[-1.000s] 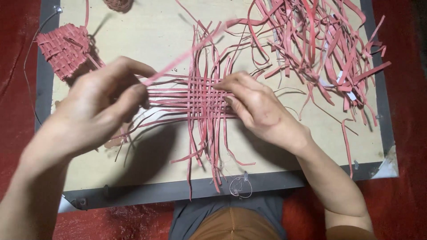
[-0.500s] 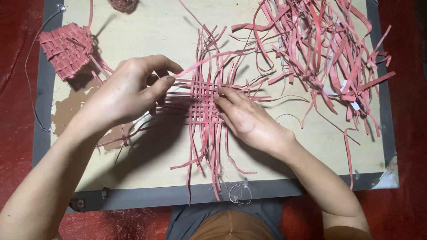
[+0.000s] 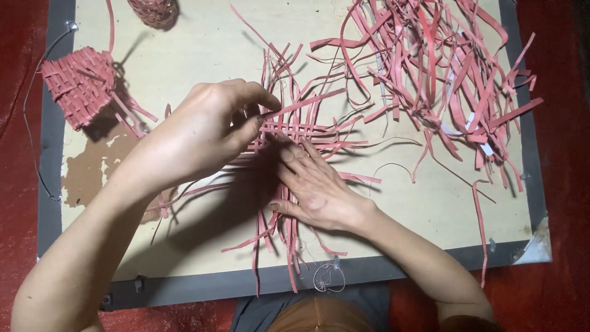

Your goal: The person weaves pink strips by hand on a flat work surface, interlacing them in an over-under pattern to form a square woven base. They periodically press and adjust the woven area to tighten the structure. A completed woven basket is visible nearby.

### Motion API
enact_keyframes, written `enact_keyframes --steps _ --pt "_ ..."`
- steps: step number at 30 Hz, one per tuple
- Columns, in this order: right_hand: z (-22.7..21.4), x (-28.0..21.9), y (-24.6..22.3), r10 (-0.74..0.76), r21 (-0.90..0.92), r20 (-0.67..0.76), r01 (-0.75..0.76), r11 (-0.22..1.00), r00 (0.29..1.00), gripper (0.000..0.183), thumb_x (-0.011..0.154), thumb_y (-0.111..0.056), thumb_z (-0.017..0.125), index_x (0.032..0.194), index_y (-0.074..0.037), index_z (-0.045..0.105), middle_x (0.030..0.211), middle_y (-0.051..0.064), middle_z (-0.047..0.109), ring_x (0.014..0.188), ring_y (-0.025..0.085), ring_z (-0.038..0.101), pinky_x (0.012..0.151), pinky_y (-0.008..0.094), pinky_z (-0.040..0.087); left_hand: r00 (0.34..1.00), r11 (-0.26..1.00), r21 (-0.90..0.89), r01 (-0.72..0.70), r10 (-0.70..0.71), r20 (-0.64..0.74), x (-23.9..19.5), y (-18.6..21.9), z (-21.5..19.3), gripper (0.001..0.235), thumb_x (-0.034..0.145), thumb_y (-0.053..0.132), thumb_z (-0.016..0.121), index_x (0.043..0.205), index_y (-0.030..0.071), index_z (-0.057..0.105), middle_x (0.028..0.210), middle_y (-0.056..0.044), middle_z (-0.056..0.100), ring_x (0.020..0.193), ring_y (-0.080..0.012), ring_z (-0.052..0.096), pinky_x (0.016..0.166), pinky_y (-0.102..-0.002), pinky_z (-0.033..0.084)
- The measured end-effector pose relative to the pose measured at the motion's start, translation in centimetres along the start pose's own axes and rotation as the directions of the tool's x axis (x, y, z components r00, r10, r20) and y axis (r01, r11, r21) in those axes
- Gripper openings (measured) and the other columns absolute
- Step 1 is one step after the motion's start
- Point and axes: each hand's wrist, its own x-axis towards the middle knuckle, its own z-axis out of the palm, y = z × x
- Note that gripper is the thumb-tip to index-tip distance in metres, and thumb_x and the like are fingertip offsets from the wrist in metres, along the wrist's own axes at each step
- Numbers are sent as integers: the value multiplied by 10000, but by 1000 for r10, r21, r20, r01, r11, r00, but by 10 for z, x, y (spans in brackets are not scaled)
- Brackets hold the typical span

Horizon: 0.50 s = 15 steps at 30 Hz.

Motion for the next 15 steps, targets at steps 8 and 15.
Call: enact_keyframes --steps 8,15 --pt "16 3 4 -13 58 -43 16 998 999 616 862 -469 270 1179 50 370 1311 268 261 1268 357 154 1058 432 4 987 996 53 71 -77 140 27 -21 21 233 769 77 475 969 54 592 850 -115 638 743 -231 600 641 -327 436" --pt "22 3 8 -26 50 -128 32 998 991 558 861 -470 284 1200 -32 359 1304 185 292 1268 304 176 1051 433 45 986 994 42 98 -103 130 34 -19 26 207 741 65 474 892 90 613 684 -104 607 616 -256 560 574 -359 431"
